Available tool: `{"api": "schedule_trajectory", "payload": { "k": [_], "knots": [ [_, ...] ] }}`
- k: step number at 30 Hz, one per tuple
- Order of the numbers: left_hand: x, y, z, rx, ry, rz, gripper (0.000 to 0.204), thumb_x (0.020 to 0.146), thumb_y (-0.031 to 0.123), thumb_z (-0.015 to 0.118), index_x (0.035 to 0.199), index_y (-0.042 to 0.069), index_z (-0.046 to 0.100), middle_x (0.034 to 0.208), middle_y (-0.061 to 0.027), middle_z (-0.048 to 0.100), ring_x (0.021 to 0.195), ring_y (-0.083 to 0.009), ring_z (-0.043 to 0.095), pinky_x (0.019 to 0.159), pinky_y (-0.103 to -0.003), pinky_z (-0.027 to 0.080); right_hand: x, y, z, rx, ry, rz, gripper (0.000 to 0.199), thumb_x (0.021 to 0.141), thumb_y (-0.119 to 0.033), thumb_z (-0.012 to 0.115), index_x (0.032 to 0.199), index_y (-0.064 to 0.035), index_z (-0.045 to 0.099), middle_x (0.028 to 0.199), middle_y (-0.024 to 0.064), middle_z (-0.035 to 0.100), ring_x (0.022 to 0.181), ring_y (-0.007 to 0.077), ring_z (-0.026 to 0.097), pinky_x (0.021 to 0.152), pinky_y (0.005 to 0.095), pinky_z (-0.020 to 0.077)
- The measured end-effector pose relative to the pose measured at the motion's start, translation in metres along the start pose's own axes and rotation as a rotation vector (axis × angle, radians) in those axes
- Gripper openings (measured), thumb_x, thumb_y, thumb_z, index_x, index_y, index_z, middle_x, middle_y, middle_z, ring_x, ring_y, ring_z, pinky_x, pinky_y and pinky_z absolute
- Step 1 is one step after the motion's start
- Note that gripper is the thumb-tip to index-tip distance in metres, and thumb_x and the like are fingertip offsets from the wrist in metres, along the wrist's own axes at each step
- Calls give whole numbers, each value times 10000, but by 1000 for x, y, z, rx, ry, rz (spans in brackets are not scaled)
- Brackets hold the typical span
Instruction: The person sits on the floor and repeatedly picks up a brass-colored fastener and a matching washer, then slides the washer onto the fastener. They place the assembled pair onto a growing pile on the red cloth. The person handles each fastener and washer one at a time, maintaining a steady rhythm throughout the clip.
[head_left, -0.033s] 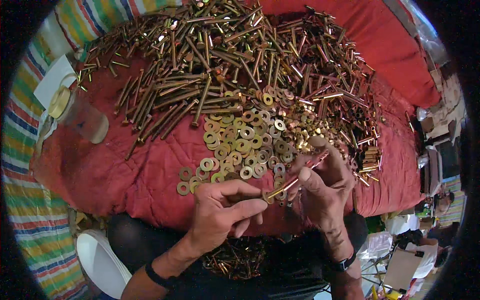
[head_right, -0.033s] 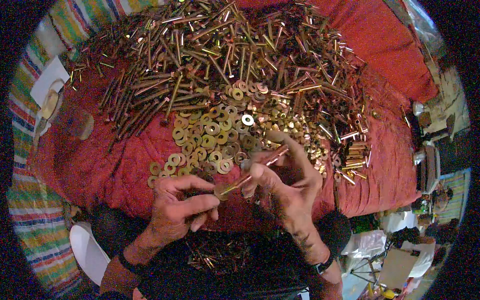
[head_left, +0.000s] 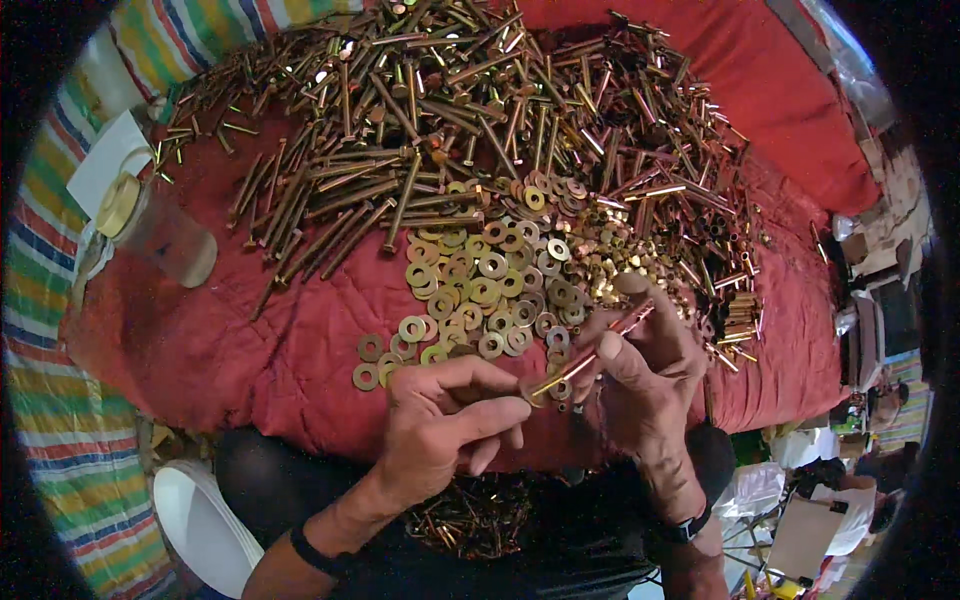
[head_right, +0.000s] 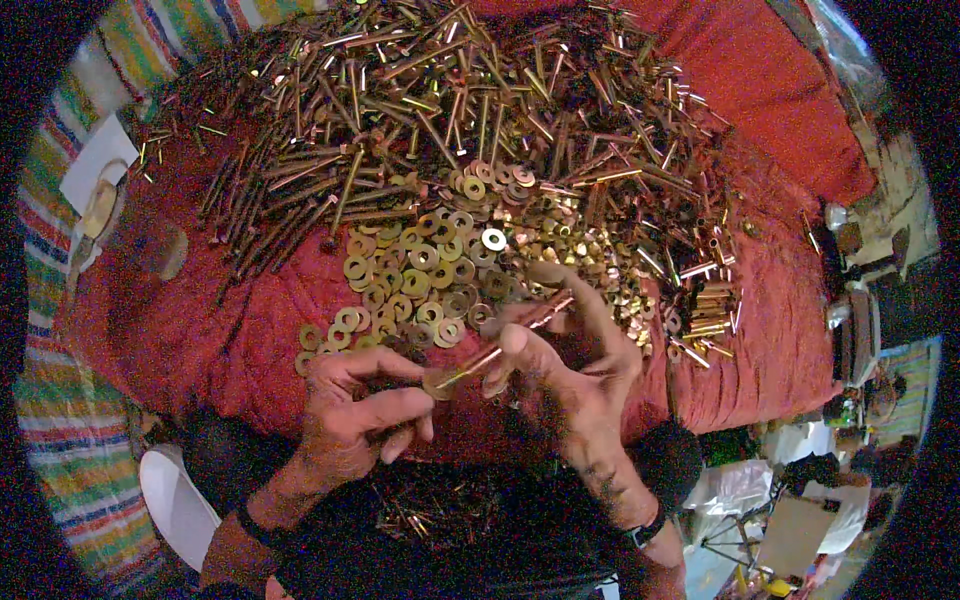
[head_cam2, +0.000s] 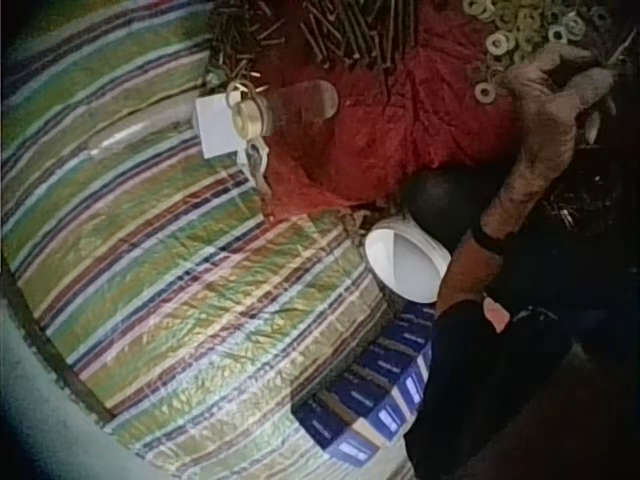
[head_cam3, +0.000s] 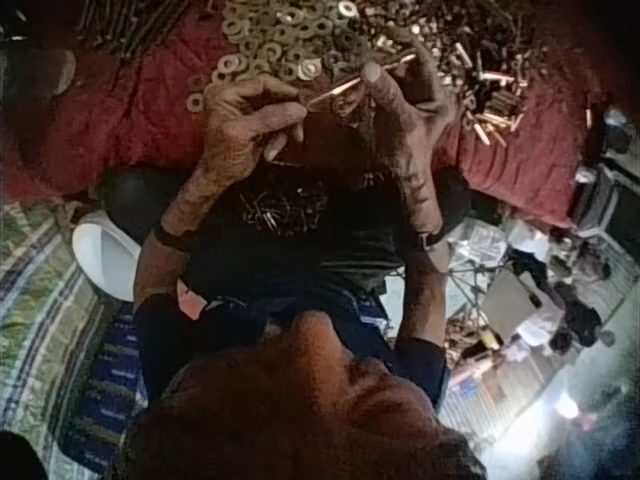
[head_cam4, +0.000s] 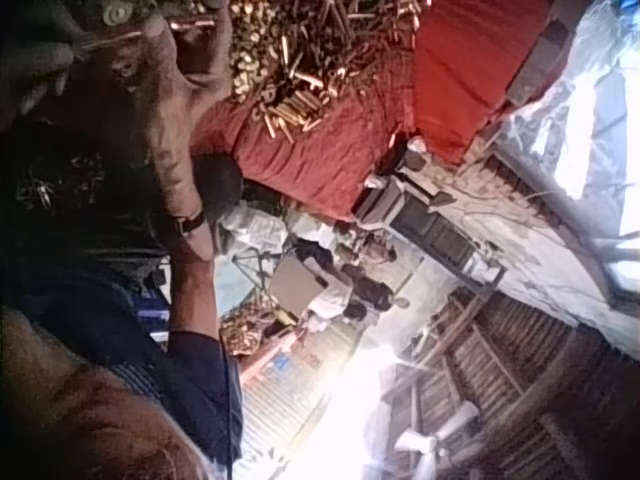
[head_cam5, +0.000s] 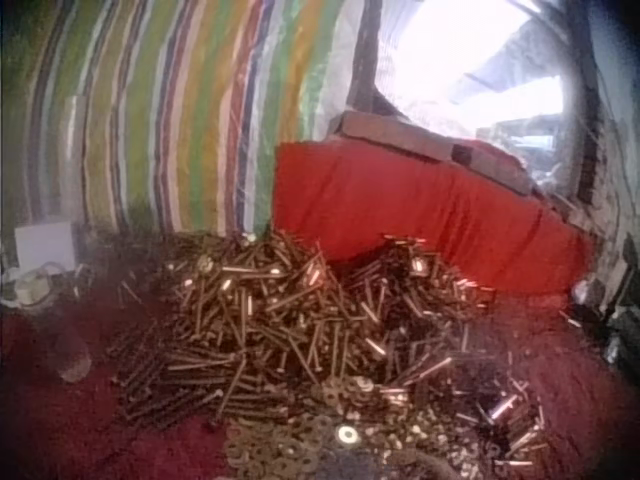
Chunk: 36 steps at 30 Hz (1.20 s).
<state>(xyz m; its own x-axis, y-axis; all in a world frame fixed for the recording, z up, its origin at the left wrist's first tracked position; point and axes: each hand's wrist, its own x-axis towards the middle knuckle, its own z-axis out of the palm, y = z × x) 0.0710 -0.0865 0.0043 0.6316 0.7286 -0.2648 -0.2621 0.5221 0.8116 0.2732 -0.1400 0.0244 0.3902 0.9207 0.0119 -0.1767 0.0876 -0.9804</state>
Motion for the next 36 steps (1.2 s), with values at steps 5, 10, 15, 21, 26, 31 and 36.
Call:
{"api": "schedule_trajectory", "payload": {
  "k": [5,10,15,21,26,31,36],
  "knots": [
    [2,-4,9,-138,61,24,376,993,271,605,1185,-53,598,889,-131,696,612,-159,667,469,-257,531,-10,6,6,-162,-9,13,472,992,-144,681,1401,42,534,1017,143,717,737,175,690,609,307,571],
    [5,-5,12,-237,44,-53,421,988,229,632,1273,-76,577,935,-133,702,660,-189,698,559,-297,611,-11,13,23,-613,-341,-516,444,940,-166,745,1329,19,635,1021,185,720,833,267,710,793,364,576],
    [1,5,2,-143,-97,-178,364,962,101,692,1269,-85,628,820,-112,707,622,-157,685,555,-266,583,0,-24,-9,-826,-318,-395,249,892,-92,767,1112,17,725,902,132,711,779,224,687,722,342,541],
    [7,1,4,-33,-37,-119,246,940,66,701,1142,-72,696,789,-135,709,564,-185,669,514,-292,559,12,-25,-50,-991,-84,-138,203,819,-69,827,982,8,734,791,77,714,707,137,661,651,292,520],
    [6,-6,-1,-24,-92,-50,226,937,72,700,1111,-74,694,768,-138,703,541,-185,650,477,-285,521,22,7,-67,-1463,-243,-494,208,830,-71,769,1020,-3,716,862,145,717,692,305,714,621,374,559],
    [4,-8,-4,-47,-48,-61,215,939,74,695,1097,-72,690,748,-138,691,515,-184,626,445,-284,490,21,11,-67,-1639,-301,-467,243,823,-80,742,1053,-15,697,881,166,715,713,360,707,605,415,563],
    [3,-4,-4,-96,2,-47,211,946,82,712,1099,-63,716,718,-78,703,498,-95,605,458,-219,458,17,-1,-48,-1303,-179,-364,182,855,-57,719,1028,-7,691,804,123,717,679,263,714,607,383,561]
  ]
}}
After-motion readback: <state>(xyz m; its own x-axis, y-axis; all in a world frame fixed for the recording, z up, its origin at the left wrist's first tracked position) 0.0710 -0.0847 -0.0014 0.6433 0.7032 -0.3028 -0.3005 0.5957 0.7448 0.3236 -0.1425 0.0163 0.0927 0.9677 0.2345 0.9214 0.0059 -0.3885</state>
